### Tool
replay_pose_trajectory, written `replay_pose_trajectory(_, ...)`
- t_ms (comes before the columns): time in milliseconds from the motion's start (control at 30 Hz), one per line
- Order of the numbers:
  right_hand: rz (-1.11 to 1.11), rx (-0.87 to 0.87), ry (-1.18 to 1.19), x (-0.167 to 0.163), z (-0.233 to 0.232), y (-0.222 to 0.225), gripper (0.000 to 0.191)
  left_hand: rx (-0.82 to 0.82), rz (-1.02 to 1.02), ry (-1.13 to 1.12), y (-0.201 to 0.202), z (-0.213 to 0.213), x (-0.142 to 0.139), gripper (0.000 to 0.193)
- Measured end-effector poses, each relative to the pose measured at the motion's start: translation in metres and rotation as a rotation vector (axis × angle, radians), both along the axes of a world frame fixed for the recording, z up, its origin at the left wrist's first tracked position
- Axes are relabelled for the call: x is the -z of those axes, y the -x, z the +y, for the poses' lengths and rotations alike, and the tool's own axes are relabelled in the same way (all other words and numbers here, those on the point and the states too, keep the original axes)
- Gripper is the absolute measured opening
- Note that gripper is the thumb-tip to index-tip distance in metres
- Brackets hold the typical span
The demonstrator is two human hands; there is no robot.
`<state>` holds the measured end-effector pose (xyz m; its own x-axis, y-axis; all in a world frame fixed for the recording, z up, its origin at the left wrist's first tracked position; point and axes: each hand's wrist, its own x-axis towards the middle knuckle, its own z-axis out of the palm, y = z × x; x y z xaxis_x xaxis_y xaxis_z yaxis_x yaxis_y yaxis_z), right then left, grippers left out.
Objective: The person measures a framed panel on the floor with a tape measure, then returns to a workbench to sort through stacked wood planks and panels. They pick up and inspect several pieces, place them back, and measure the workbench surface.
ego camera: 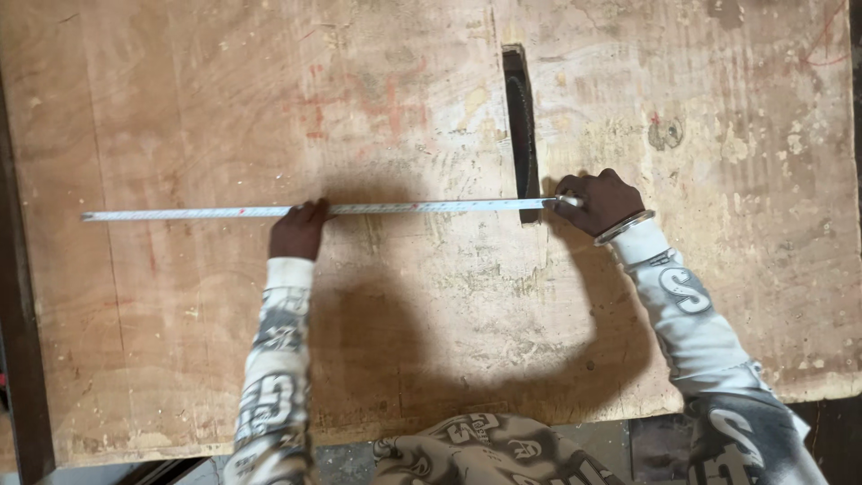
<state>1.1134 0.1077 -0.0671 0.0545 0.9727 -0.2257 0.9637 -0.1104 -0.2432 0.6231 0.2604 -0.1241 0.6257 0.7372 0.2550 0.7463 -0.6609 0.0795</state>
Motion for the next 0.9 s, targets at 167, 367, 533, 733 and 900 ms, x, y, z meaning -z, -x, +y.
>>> replay_pose_trajectory(167, 0.186, 0.074, -0.069, -0.019, 0.007, 0.011, 0.031, -0.073, 0.045, -0.025, 0.045, -0.003, -0.015, 0.031)
replay_pose_trajectory(367, 0.178, 0.031, -0.071, -0.068, 0.008, 0.043, 0.033, -0.120, 0.062, -0.005, 0.066, 0.005, -0.019, 0.026)
replay_pose_trajectory(533, -0.084, -0.038, -0.218, -0.103, -0.008, 0.020, 0.034, -0.059, 0.084, -0.019, 0.060, 0.015, -0.022, 0.028)
replay_pose_trajectory(733, 0.086, 0.017, -0.177, -0.046, -0.003, -0.038, 0.020, -0.136, 0.106, 0.032, 0.068, 0.019, -0.035, 0.022)
replay_pose_trajectory(900, 0.231, -0.001, -0.109, -0.001, -0.022, -0.098, 0.045, -0.079, 0.117, -0.028, 0.064, 0.021, -0.028, 0.021)
